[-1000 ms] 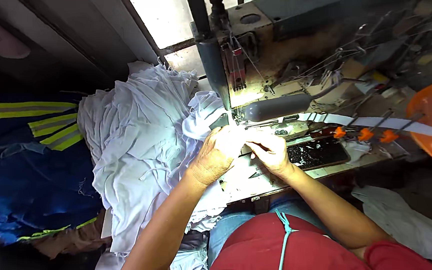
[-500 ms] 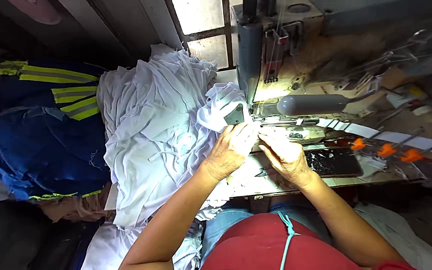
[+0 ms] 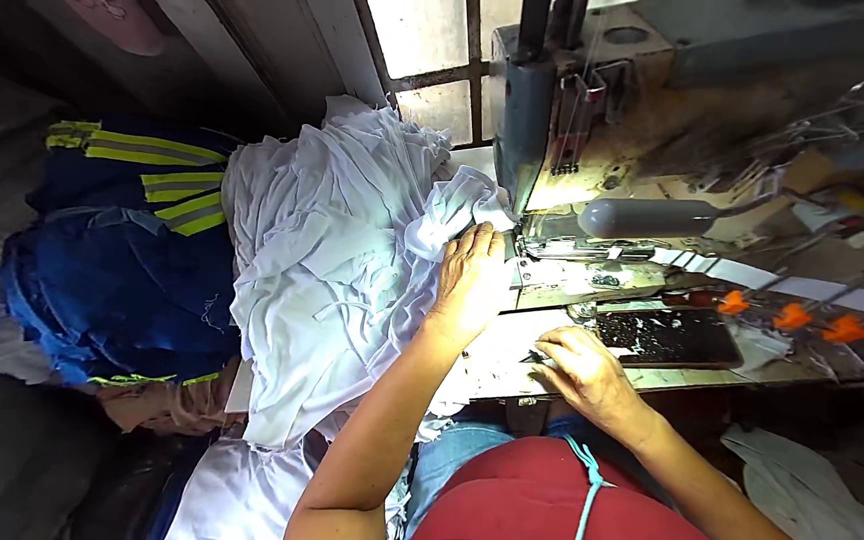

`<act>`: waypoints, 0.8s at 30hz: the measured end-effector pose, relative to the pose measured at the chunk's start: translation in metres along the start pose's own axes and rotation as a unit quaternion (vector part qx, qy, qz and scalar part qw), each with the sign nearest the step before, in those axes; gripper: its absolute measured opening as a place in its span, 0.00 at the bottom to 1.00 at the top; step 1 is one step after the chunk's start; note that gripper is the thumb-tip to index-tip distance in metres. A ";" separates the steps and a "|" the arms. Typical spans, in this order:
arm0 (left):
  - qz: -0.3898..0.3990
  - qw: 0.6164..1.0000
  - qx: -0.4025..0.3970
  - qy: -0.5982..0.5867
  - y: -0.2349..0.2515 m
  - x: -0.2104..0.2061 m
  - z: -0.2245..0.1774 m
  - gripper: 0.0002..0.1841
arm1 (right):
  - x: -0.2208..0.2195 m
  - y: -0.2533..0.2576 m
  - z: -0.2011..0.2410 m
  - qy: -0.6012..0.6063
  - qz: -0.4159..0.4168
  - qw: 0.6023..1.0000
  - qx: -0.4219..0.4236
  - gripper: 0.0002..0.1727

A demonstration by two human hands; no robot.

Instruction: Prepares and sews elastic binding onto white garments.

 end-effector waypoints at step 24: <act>-0.060 0.858 -0.127 -0.495 -0.126 0.274 0.104 0.13 | -0.050 0.036 0.061 0.497 0.168 0.843 -0.118 0.42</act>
Point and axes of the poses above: each hand's wrist, its own y-axis towards the middle knuckle, its own x-axis out of the back of the hand, z = x × y, the point moved 8 cm from there along y, towards the middle knuckle, and after that the axes turned 15 degrees about -y, right-handed, at the moved point
